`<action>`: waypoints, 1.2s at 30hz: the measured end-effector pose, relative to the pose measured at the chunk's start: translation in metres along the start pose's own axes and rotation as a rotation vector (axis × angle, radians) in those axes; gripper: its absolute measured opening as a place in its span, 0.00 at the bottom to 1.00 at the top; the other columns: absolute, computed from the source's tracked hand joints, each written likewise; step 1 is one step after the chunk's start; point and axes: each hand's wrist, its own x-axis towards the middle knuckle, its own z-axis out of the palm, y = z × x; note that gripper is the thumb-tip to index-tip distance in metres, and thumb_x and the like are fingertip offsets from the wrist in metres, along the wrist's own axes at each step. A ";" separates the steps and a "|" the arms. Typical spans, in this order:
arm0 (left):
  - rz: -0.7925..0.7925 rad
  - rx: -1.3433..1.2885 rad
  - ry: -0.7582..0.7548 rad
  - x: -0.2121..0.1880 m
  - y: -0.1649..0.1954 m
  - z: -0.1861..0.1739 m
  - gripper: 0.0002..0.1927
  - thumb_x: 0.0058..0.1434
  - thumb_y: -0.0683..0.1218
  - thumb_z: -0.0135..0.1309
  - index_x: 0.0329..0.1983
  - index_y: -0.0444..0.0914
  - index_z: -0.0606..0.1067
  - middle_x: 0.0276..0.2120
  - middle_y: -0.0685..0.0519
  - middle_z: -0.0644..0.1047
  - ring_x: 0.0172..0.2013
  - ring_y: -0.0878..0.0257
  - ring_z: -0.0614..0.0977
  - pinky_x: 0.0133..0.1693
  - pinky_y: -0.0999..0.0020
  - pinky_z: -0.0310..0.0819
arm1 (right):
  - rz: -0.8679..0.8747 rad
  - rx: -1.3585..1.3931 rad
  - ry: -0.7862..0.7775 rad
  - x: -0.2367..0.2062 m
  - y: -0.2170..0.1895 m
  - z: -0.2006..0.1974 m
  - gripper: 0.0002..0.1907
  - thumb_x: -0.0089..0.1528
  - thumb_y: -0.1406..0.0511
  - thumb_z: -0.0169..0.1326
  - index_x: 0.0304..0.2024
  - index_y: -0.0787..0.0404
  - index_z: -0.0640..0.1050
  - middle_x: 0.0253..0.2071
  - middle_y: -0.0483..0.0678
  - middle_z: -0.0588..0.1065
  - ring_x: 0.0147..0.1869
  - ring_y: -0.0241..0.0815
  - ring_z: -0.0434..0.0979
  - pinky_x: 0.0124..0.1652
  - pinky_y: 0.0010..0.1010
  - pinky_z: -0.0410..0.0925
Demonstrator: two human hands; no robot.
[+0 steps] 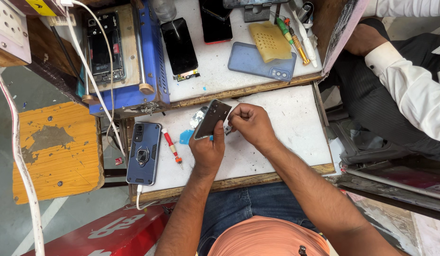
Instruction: The person disassembles a smartphone by removing the back cover and detaching internal components. They then handle a second phone, remove its back cover, and inspect a small internal part before placing it on the workbench.
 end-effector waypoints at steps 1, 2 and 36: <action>0.000 0.014 0.018 0.000 -0.001 -0.001 0.10 0.72 0.46 0.56 0.43 0.33 0.79 0.31 0.50 0.83 0.32 0.62 0.86 0.31 0.70 0.78 | 0.004 -0.028 0.015 -0.001 0.001 -0.001 0.05 0.63 0.73 0.52 0.33 0.64 0.78 0.29 0.47 0.79 0.33 0.31 0.79 0.36 0.24 0.76; -0.026 0.006 0.040 0.000 -0.002 -0.001 0.10 0.72 0.46 0.55 0.43 0.33 0.79 0.31 0.50 0.83 0.33 0.62 0.86 0.31 0.70 0.78 | -0.013 -0.027 0.015 -0.001 0.002 -0.003 0.05 0.64 0.73 0.52 0.34 0.65 0.78 0.30 0.47 0.79 0.33 0.32 0.79 0.36 0.24 0.76; -0.478 -0.472 0.039 -0.003 -0.002 -0.009 0.13 0.73 0.49 0.52 0.46 0.33 0.76 0.37 0.54 0.81 0.38 0.71 0.79 0.40 0.73 0.75 | 0.052 -0.269 -0.040 -0.014 0.009 -0.024 0.08 0.66 0.64 0.57 0.44 0.62 0.80 0.34 0.44 0.80 0.27 0.29 0.76 0.26 0.22 0.70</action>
